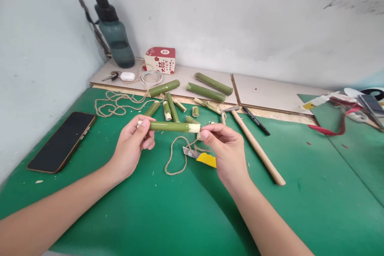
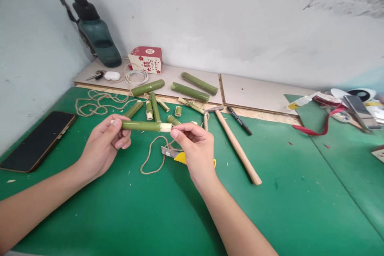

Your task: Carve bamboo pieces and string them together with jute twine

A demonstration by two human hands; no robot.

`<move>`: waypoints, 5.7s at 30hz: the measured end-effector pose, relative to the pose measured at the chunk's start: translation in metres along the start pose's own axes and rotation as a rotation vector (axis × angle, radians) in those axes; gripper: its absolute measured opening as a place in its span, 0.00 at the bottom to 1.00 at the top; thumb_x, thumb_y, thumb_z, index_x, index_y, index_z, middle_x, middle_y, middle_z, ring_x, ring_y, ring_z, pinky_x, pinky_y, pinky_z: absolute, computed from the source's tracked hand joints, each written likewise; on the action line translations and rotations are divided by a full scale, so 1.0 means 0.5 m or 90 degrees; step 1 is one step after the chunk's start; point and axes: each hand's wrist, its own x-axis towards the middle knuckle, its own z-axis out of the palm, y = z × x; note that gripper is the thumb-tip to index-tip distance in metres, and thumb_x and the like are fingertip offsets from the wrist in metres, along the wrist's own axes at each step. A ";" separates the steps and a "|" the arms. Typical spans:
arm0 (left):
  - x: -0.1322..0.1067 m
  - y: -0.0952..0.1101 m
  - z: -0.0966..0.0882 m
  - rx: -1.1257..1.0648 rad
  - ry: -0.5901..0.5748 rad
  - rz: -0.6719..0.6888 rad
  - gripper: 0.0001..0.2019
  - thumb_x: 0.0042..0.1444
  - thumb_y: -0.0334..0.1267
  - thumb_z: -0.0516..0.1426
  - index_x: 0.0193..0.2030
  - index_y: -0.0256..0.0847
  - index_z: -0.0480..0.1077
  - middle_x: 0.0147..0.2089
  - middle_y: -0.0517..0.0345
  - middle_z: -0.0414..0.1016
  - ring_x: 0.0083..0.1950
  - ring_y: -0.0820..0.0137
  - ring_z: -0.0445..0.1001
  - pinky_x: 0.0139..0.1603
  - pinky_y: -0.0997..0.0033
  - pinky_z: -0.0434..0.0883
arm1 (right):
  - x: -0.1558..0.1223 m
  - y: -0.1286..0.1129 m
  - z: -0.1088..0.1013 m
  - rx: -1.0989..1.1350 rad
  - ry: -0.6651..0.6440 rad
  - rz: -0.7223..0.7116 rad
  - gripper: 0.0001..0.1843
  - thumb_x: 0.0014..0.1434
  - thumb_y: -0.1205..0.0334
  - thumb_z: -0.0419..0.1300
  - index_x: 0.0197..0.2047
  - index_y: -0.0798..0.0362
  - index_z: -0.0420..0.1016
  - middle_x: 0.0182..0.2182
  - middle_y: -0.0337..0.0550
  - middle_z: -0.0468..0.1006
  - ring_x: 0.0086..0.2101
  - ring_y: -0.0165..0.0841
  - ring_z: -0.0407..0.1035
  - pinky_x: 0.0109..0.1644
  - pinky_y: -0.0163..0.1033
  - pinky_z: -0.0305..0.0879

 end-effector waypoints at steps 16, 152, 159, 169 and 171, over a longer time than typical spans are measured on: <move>0.001 0.000 0.000 0.009 -0.014 0.005 0.16 0.64 0.52 0.65 0.42 0.41 0.73 0.29 0.64 0.66 0.22 0.81 0.60 0.25 0.77 0.63 | -0.005 -0.001 0.000 -0.041 0.034 -0.015 0.11 0.52 0.57 0.78 0.35 0.49 0.83 0.30 0.39 0.82 0.31 0.32 0.75 0.38 0.39 0.75; -0.045 0.016 0.002 0.743 -0.363 0.504 0.07 0.70 0.41 0.53 0.45 0.43 0.69 0.34 0.57 0.76 0.32 0.65 0.71 0.35 0.63 0.61 | -0.042 0.020 0.033 -0.150 -0.237 -0.257 0.05 0.61 0.58 0.73 0.35 0.47 0.83 0.32 0.42 0.81 0.34 0.34 0.76 0.34 0.39 0.75; -0.044 0.011 -0.005 0.749 -0.338 0.520 0.06 0.66 0.36 0.53 0.36 0.43 0.68 0.28 0.60 0.70 0.28 0.67 0.64 0.34 0.62 0.58 | -0.039 0.023 0.027 -0.099 -0.280 -0.166 0.03 0.59 0.58 0.75 0.36 0.45 0.87 0.35 0.42 0.81 0.37 0.34 0.77 0.38 0.39 0.78; -0.047 0.037 -0.012 0.546 -0.328 0.510 0.08 0.62 0.33 0.50 0.33 0.43 0.67 0.24 0.59 0.65 0.25 0.68 0.59 0.31 0.62 0.57 | -0.005 -0.001 -0.007 -0.337 -0.128 -0.312 0.06 0.67 0.62 0.66 0.46 0.46 0.84 0.39 0.43 0.83 0.40 0.36 0.77 0.48 0.45 0.76; -0.052 0.054 -0.014 0.396 -0.319 0.451 0.14 0.68 0.38 0.49 0.33 0.43 0.70 0.24 0.57 0.67 0.25 0.68 0.61 0.31 0.62 0.59 | 0.024 -0.004 -0.039 -0.412 -0.027 -0.331 0.07 0.67 0.62 0.64 0.46 0.47 0.83 0.40 0.43 0.84 0.41 0.37 0.77 0.48 0.46 0.74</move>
